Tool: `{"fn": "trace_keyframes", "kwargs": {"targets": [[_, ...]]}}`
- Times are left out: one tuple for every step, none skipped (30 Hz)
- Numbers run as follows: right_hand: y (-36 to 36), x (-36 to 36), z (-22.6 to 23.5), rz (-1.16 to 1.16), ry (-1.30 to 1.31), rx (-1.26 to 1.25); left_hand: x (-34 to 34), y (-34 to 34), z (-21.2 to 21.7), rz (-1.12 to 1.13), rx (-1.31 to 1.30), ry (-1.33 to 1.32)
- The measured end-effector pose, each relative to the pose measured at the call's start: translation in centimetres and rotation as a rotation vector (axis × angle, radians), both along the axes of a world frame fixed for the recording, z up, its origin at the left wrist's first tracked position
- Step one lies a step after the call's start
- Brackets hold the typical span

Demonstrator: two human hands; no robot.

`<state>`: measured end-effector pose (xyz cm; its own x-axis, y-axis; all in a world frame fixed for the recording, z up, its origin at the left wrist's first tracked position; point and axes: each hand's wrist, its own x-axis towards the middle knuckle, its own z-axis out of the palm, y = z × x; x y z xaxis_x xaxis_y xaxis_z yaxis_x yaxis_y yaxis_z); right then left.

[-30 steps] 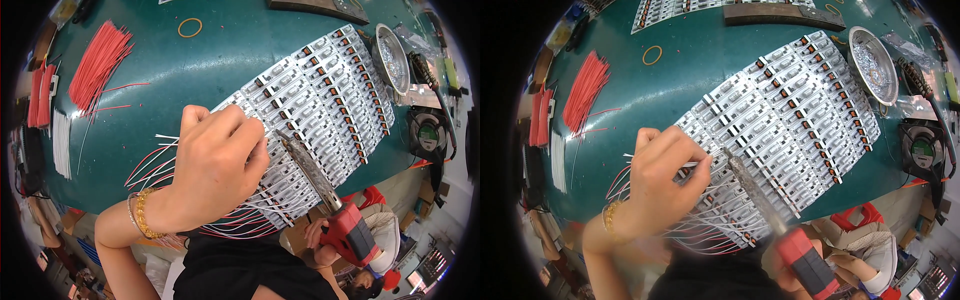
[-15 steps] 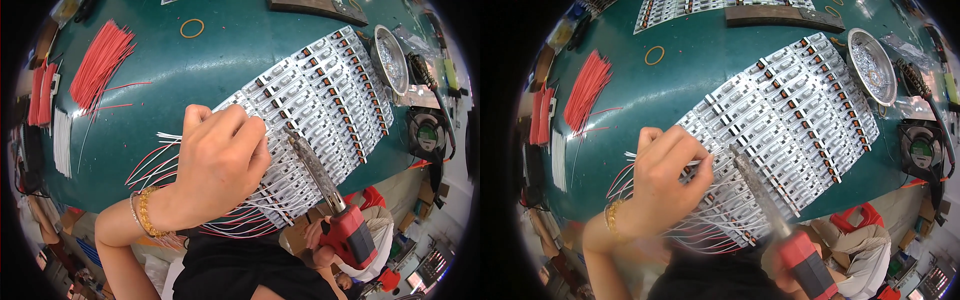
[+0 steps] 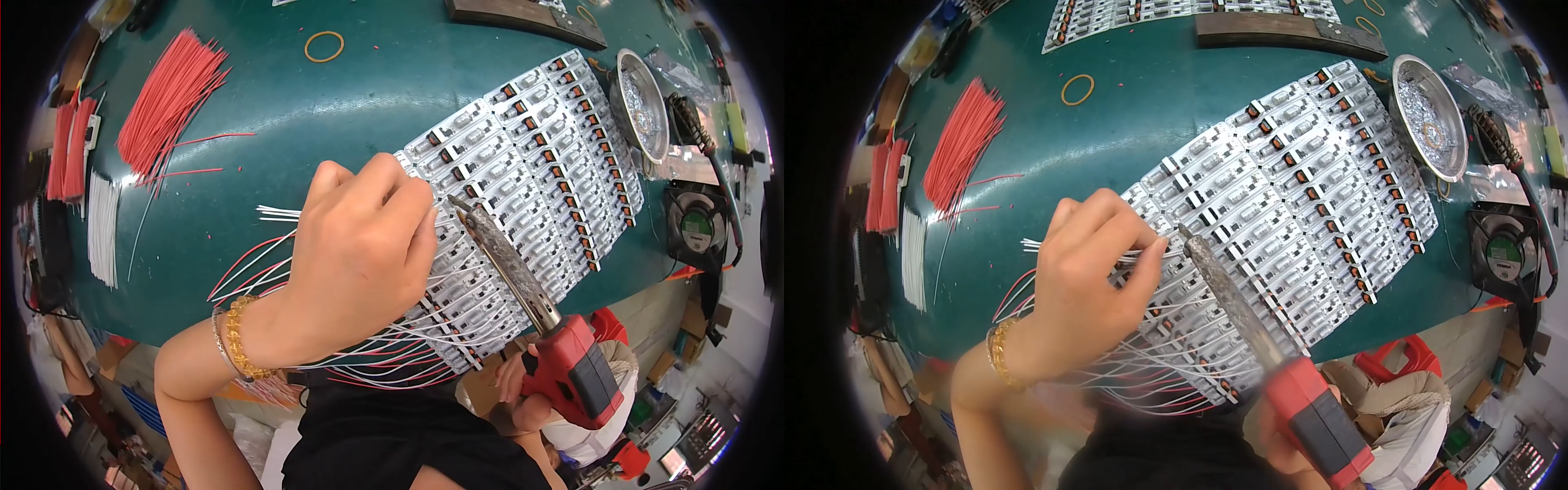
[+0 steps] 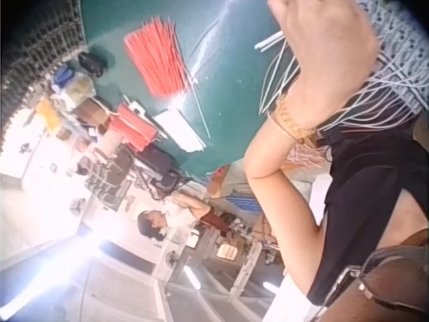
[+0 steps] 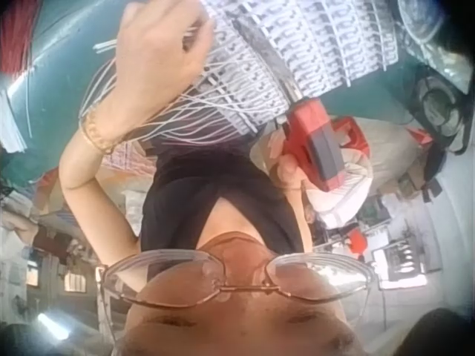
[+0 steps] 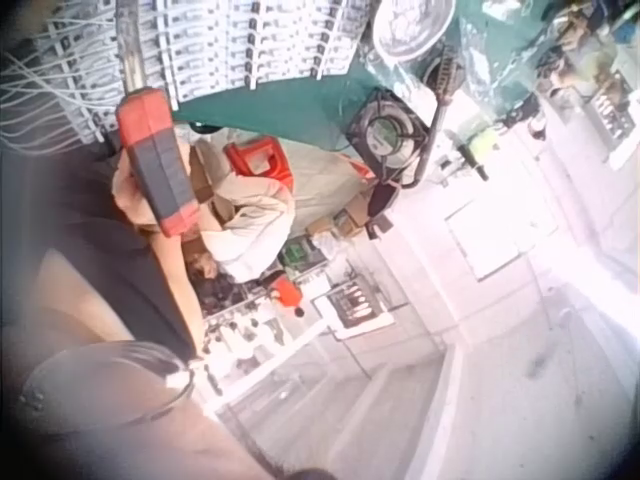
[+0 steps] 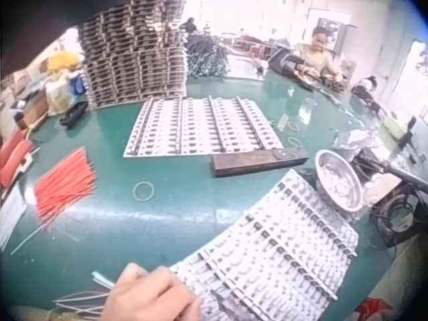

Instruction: The person solders wires onto an electronic panel using a soldering tool, helps a coworker pack completed component bundles into a cardboard box, and solders additional wires onto the panel.

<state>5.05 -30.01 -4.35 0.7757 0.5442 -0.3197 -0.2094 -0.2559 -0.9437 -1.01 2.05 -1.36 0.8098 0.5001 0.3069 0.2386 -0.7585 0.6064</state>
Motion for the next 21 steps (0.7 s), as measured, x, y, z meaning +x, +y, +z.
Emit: {"fn": "trace_keyframes", "kwargs": {"targets": [[0.5, 0.3, 0.1, 0.081, -0.18, -0.115, 0.0, 0.0, 0.0, 0.002, -0.001, 0.001], [0.7, 0.5, 0.2, 0.162, -0.362, -0.23, 0.0, 0.1, 0.1, -0.002, -0.006, 0.004], [0.8, 0.4, 0.1, 0.168, -0.361, -0.229, -0.1, 0.1, 0.1, -0.001, -0.01, 0.01], [0.7, 0.3, 0.0, 0.148, -0.305, -0.211, -0.3, 0.2, 0.1, 0.004, -0.01, 0.011], [0.7, 0.3, -0.1, 0.127, -0.249, -0.194, -0.4, 0.2, 0.2, 0.006, -0.007, 0.013], [1.0, 0.5, 0.1, 0.126, -0.248, -0.195, -0.3, 0.2, 0.1, 0.002, -0.005, 0.017], [1.5, 0.8, 0.5, 0.132, -0.153, -0.191, -0.2, 0.1, 0.1, 0.001, -0.005, 0.018], [1.9, 1.1, 0.7, 0.138, -0.058, -0.186, -0.1, 0.1, 0.1, -0.003, -0.003, 0.024], [2.1, 1.2, 0.8, 0.139, -0.06, -0.188, -0.1, 0.1, 0.1, -0.005, -0.003, 0.027], [2.4, 1.2, 0.9, 0.133, -0.064, -0.165, 0.0, 0.2, 0.1, -0.005, -0.004, 0.026], [2.6, 1.3, 1.0, 0.127, -0.069, -0.142, 0.0, 0.2, 0.1, -0.004, -0.009, 0.018], [2.8, 1.3, 1.0, 0.123, -0.072, -0.117, -0.1, 0.1, 0.1, -0.002, -0.013, 0.011], [3.0, 1.2, 1.0, 0.118, -0.075, -0.092, -0.1, 0.1, 0.1, -0.001, -0.011, 0.012], [3.2, 1.2, 1.1, 0.112, -0.078, -0.067, -0.1, 0.1, 0.2, 0.0, -0.007, 0.02], [3.3, 1.2, 1.1, 0.105, -0.084, -0.043, -0.1, 0.2, 0.2, -0.001, -0.003, 0.025], [3.5, 1.1, 1.1, 0.098, -0.089, -0.018, -0.1, 0.2, 0.2, -0.002, -0.002, 0.023], [3.7, 1.0, 1.1, 0.091, -0.094, 0.007, -0.2, 0.2, 0.1, 0.0, -0.002, 0.022], [3.8, 0.9, 1.1, 0.084, -0.097, 0.033, -0.2, 0.1, 0.2, 0.0, -0.001, 0.022], [3.9, 0.8, 1.1, 0.076, -0.101, 0.059, -0.1, 0.1, 0.2, -0.001, 0.002, 0.022], [4.0, 0.8, 1.1, 0.069, -0.104, 0.085, -0.1, 0.1, 0.3, -0.003, 0.0, 0.027], [4.1, 0.7, 1.2, 0.061, -0.108, 0.111, -0.1, 0.1, 0.4, -0.005, -0.001, 0.03]]}}
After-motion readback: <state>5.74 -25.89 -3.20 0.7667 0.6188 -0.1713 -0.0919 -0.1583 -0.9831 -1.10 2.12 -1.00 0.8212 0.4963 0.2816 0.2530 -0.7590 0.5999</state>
